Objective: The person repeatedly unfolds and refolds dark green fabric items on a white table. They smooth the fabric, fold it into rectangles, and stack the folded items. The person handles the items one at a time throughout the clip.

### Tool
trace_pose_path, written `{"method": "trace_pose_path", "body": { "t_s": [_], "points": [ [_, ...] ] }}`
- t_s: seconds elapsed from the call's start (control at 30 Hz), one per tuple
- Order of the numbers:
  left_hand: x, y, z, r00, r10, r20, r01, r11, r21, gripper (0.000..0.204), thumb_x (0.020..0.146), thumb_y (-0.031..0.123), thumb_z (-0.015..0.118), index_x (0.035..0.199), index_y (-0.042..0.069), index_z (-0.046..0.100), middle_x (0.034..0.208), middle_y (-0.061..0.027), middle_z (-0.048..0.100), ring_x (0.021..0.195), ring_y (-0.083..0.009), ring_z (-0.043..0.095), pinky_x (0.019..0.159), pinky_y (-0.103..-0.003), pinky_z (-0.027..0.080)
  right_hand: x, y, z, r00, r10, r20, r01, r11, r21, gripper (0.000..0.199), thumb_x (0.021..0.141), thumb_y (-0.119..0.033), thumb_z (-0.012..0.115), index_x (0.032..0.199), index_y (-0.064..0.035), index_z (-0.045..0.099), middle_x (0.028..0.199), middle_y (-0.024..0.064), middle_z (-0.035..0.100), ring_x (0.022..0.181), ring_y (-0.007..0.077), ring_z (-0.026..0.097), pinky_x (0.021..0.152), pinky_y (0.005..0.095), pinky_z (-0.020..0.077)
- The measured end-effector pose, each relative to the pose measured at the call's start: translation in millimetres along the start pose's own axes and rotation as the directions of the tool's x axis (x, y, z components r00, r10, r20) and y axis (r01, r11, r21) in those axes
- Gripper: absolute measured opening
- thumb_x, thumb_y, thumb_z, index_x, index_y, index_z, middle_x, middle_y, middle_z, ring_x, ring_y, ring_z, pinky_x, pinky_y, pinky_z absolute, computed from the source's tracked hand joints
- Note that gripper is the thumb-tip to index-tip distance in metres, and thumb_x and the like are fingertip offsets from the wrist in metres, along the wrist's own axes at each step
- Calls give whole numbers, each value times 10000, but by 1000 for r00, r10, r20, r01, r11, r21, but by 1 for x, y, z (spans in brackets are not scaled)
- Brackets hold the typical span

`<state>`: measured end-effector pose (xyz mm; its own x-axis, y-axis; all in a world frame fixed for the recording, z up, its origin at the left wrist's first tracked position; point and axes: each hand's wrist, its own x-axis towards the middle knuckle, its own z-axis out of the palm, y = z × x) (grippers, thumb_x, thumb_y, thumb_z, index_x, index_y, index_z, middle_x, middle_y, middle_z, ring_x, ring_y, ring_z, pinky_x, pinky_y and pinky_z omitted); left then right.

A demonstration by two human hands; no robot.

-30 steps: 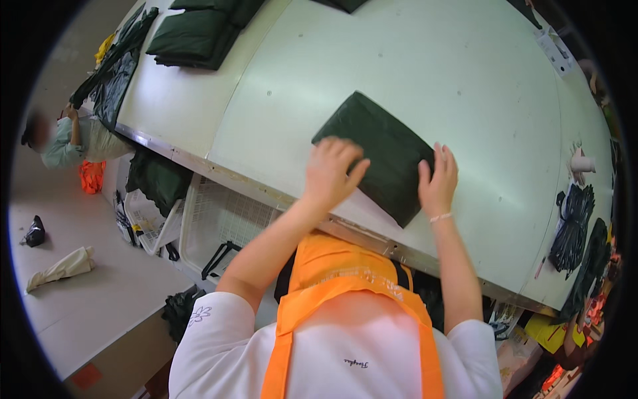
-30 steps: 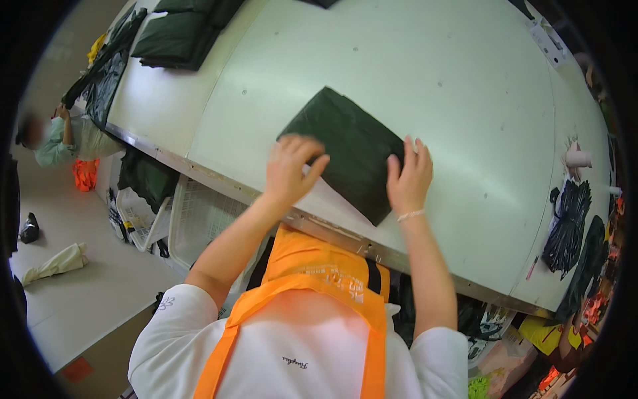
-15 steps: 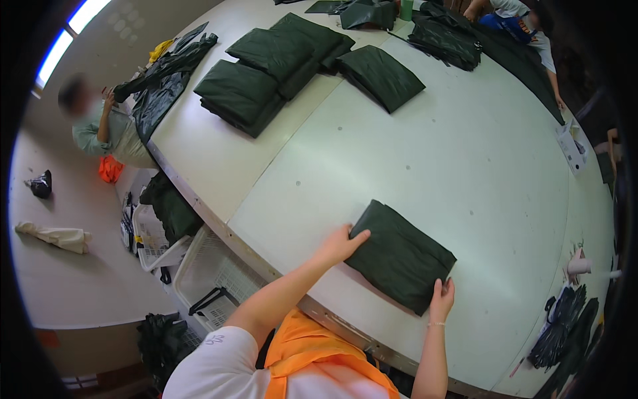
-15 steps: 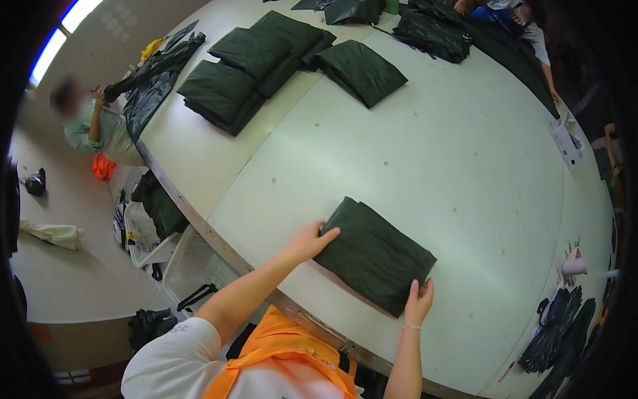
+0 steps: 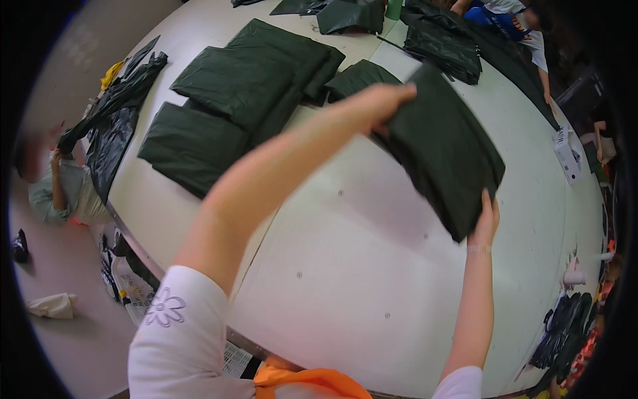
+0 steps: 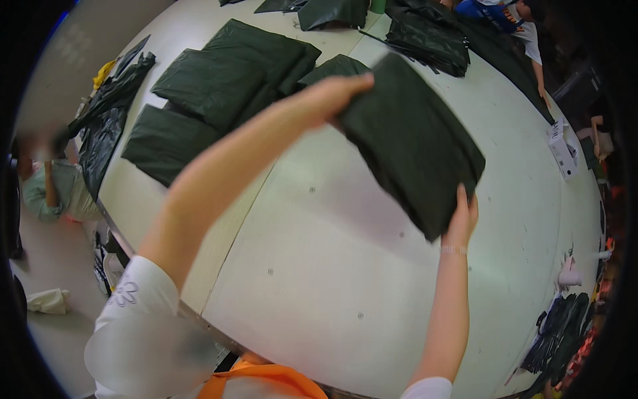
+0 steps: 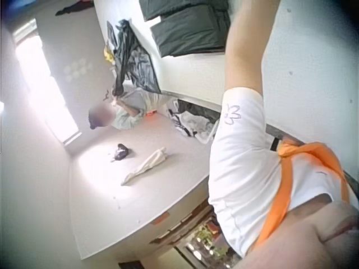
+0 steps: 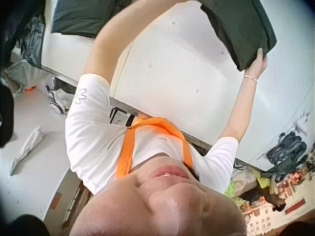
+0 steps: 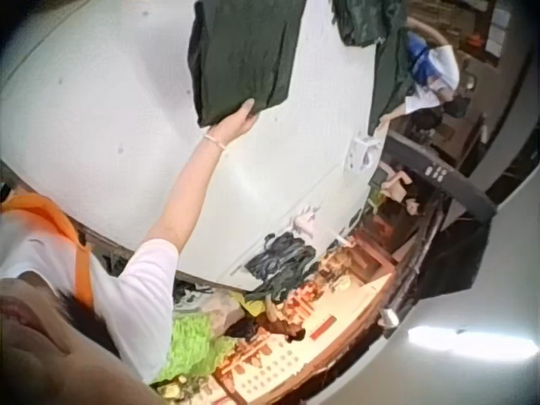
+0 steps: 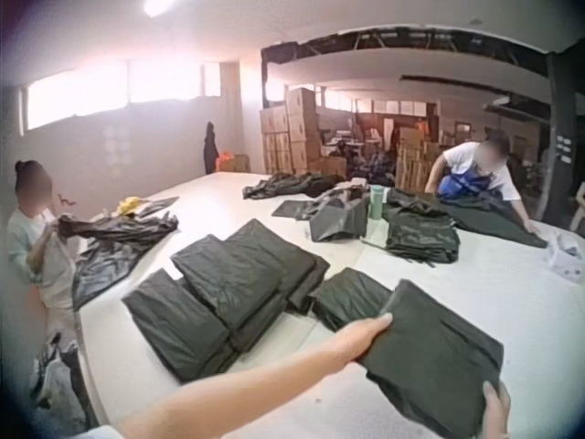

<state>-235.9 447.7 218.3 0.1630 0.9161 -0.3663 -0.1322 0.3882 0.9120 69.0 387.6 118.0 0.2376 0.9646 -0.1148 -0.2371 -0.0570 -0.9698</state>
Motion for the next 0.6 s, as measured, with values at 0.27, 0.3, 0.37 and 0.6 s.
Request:
{"method": "trace_pose_path", "body": {
  "t_s": [0.27, 0.3, 0.37, 0.6],
  "points": [
    [210, -19, -182, 851, 456, -263, 118, 322, 939, 570, 841, 556, 539, 1052, 39, 654, 1105, -149, 635, 1041, -284, 594, 878, -408, 466, 173, 145, 159, 964, -187, -188, -21, 651, -759, 582, 773, -312, 659, 1247, -7, 514, 1138, 224, 584, 1082, 340, 554, 973, 376, 396],
    [204, -48, -182, 811, 421, -406, 223, 418, 880, 591, 852, 555, 513, 1104, 32, 625, 1108, -184, 622, 1052, -331, 580, 870, -413, 468, 177, 145, 162, 981, -155, -118, 14, 663, -749, 638, 768, -324, 653, 1288, 5, 484, 1193, 213, 562, 1123, 308, 538, 994, 375, 386],
    [170, -51, -164, 777, 424, -466, 182, 558, 810, 565, 873, 492, 528, 1204, 34, 551, 1169, -172, 593, 1097, -333, 548, 899, -413, 447, 192, 131, 160, 992, 119, 38, -94, 913, -398, 726, 775, -424, 678, 1311, 14, 459, 1261, 174, 533, 1165, 280, 510, 1017, 369, 370],
    [67, -142, -167, 387, 899, -204, -457, 379, 804, 609, 858, 198, 597, 1352, -24, 321, 1381, -230, 342, 1251, -376, 351, 1038, -421, 295, 211, 104, 204, 938, 313, 149, -267, 926, -267, 750, 786, -459, 706, 1307, 18, 455, 1302, 121, 510, 1160, 235, 508, 996, 338, 391]
  ]
}}
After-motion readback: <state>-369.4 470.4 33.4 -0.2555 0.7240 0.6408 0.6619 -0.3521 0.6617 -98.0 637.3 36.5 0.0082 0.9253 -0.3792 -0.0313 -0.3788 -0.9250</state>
